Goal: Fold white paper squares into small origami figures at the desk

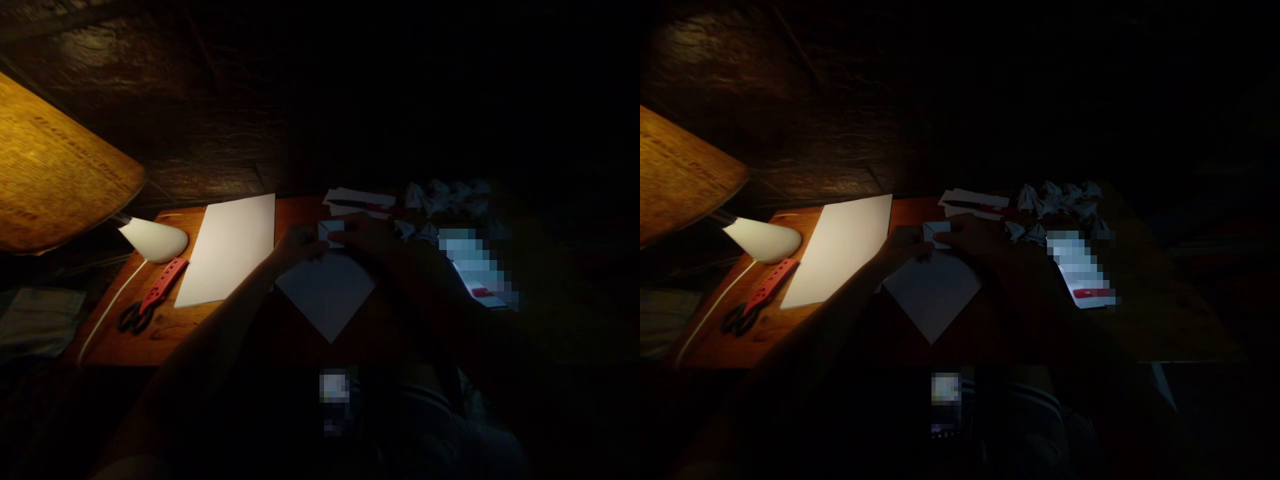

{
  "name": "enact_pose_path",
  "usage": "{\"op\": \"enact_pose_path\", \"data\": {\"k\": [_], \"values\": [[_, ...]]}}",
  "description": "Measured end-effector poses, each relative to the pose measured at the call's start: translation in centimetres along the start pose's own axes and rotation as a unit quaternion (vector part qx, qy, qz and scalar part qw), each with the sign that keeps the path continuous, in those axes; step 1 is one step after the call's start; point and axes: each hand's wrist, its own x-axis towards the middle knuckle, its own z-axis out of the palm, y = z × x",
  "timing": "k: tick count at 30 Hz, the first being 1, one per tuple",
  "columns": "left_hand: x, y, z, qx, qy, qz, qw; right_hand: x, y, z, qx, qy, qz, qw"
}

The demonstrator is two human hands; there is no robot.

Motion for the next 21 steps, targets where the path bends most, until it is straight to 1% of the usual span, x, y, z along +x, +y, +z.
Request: {"op": "enact_pose_path", "data": {"k": [3, 5, 8, 11, 14, 17, 19, 21], "values": [[0.07, -0.18, 0.0, -0.004, -0.007, 0.01, 1.0, -0.06, -0.14, -0.12, -0.026, -0.004, 0.002, 1.0], [0.14, -0.18, -0.03, -0.013, 0.0, 0.017, 1.0, -0.18, -0.29, -0.14, -0.04, -0.003, 0.008, 0.999], [0.3, -0.14, -0.05, -0.02, 0.03, 0.031, 0.999, -0.28, -0.43, -0.05, -0.057, 0.003, 0.008, 0.998], [0.45, -0.13, -0.02, -0.022, 0.045, 0.047, 0.998, -0.31, -0.48, 0.13, -0.075, 0.014, 0.008, 0.997], [0.5, -0.04, -0.06, -0.034, 0.071, 0.072, 0.994, -0.4, -0.52, 0.27, -0.064, 0.028, 0.008, 0.998], [0.43, 0.07, -0.19, -0.046, 0.111, 0.091, 0.989, -0.59, -0.55, 0.39, -0.052, 0.021, 0.001, 0.998], [0.35, 0.05, -0.24, -0.04, 0.131, 0.093, 0.986, -0.72, -0.58, 0.51, -0.056, 0.021, 0.0, 0.998], [0.28, -0.07, -0.18, -0.029, 0.137, 0.083, 0.987, -0.82, -0.63, 0.62, -0.056, 0.03, 0.008, 0.998]]}}
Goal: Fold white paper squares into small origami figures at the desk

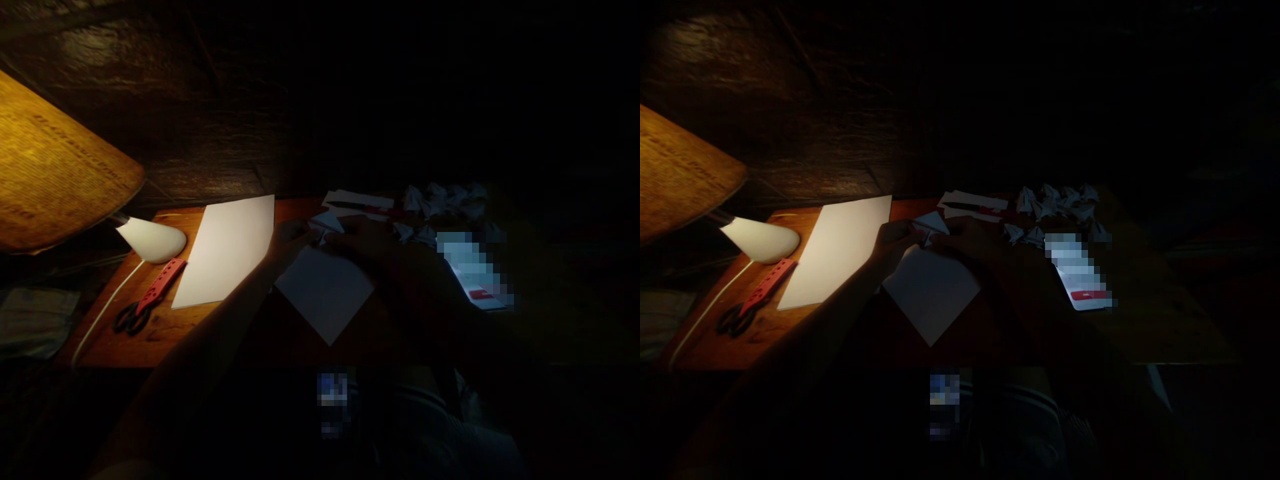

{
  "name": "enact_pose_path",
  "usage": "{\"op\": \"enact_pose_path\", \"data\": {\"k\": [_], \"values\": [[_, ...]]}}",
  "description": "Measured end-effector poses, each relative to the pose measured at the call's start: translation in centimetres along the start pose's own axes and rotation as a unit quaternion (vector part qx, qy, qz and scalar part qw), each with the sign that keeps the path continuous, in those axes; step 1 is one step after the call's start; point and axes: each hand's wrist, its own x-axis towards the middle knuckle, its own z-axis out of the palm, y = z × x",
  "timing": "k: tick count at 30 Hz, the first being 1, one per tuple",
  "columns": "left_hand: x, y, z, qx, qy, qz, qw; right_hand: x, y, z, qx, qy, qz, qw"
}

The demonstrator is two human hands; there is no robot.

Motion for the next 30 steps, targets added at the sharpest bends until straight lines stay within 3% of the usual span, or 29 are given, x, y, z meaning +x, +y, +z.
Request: {"op": "enact_pose_path", "data": {"k": [5, 9, 13, 16, 21, 26, 30], "values": [[0.0, -0.5, 0.3, -0.026, -0.034, -0.023, 0.999, -0.1, -0.4, -0.1, -0.07, 0.002, -0.009, 0.998], [0.3, -0.7, 0.0, -0.036, -0.017, 0.029, 0.999, 0.0, -0.7, -0.3, -0.145, -0.025, -0.051, 0.988], [0.4, -0.6, -0.7, 0.007, -0.033, 0.041, 0.999, 0.3, 0.1, 0.0, -0.121, 0.013, -0.053, 0.991], [0.3, -0.6, -1.0, 0.033, -0.048, 0.025, 0.998, 0.7, 1.1, 0.0, -0.087, 0.027, -0.092, 0.992], [0.2, -0.4, -1.3, 0.047, -0.074, 0.026, 0.996, 1.4, 1.9, -0.8, -0.127, 0.028, -0.172, 0.977], [0.0, 0.1, -1.7, 0.159, -0.104, 0.053, 0.98, 1.2, 1.6, -1.4, -0.189, -0.024, -0.178, 0.965], [0.0, 0.2, -2.1, 0.283, -0.152, 0.109, 0.941, 1.0, 1.6, -1.5, -0.325, -0.051, -0.205, 0.922]]}}
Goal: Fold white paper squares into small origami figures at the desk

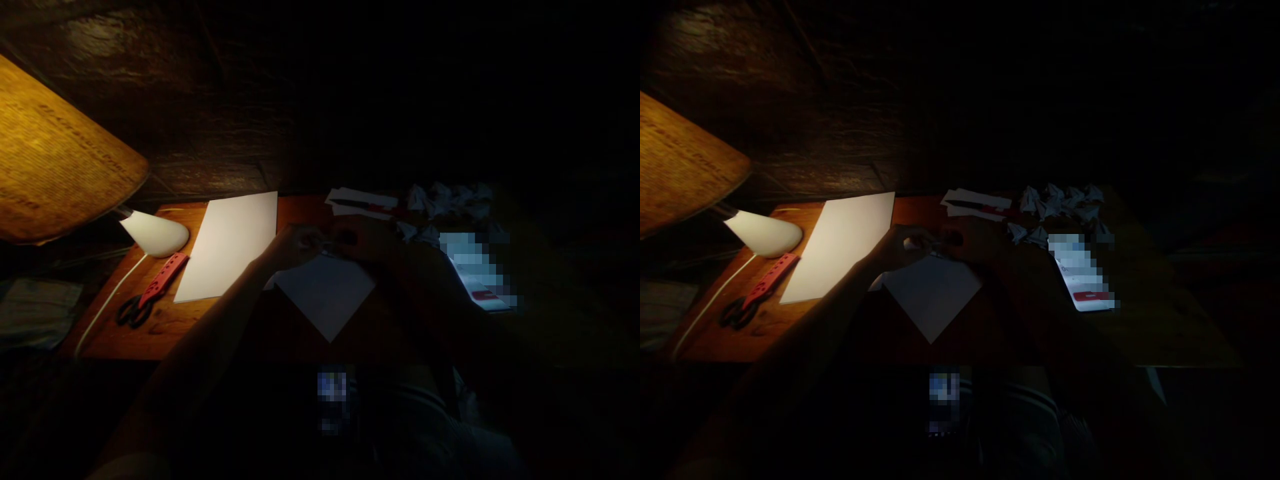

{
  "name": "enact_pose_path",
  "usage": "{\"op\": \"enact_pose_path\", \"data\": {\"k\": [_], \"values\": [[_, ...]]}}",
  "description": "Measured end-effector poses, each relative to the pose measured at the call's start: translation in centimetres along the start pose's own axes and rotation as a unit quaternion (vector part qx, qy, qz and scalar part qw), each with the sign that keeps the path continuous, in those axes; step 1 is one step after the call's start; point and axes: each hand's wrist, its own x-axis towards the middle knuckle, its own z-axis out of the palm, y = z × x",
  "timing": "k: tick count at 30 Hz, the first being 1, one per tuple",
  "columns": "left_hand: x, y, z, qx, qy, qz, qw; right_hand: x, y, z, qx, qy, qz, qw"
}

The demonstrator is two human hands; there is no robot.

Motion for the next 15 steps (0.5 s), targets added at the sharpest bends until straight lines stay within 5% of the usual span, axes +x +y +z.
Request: {"op": "enact_pose_path", "data": {"k": [5, 15], "values": [[-0.1, -0.3, -0.3, 0.052, -0.028, 0.052, 0.997, -0.1, 0.7, 0.5, -0.125, 0.017, -0.05, 0.991], [0.1, -1.5, -0.4, 0.077, -0.049, 0.119, 0.989, 0.4, 0.0, -0.4, -0.066, -0.056, -0.035, 0.996]]}}
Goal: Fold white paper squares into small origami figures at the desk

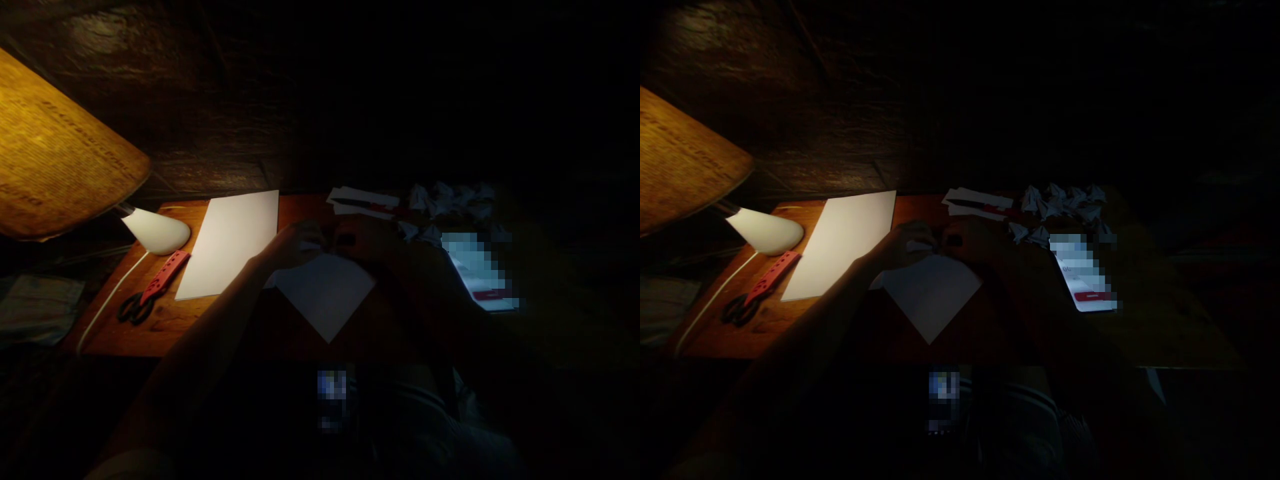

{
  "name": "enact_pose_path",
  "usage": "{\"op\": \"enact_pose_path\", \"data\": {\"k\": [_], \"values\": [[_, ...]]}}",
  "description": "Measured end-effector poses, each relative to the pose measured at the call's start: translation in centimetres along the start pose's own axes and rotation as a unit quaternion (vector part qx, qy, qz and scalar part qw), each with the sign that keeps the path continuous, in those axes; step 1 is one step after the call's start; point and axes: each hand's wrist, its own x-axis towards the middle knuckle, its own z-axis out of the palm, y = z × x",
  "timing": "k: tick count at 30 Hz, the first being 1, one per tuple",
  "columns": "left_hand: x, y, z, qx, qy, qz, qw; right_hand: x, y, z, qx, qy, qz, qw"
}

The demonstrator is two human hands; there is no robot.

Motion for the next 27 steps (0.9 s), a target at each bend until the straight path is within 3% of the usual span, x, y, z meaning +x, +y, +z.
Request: {"op": "enact_pose_path", "data": {"k": [8, 27], "values": [[0.0, -0.1, 0.0, -0.025, 0.003, 0.002, 1.0, 0.1, 1.0, -0.1, 0.02, -0.017, -0.03, 0.999], [0.0, 0.3, -0.9, 0.044, -0.016, 0.016, 0.999, 0.3, 2.6, 0.4, 0.055, -0.015, -0.047, 0.997]]}}
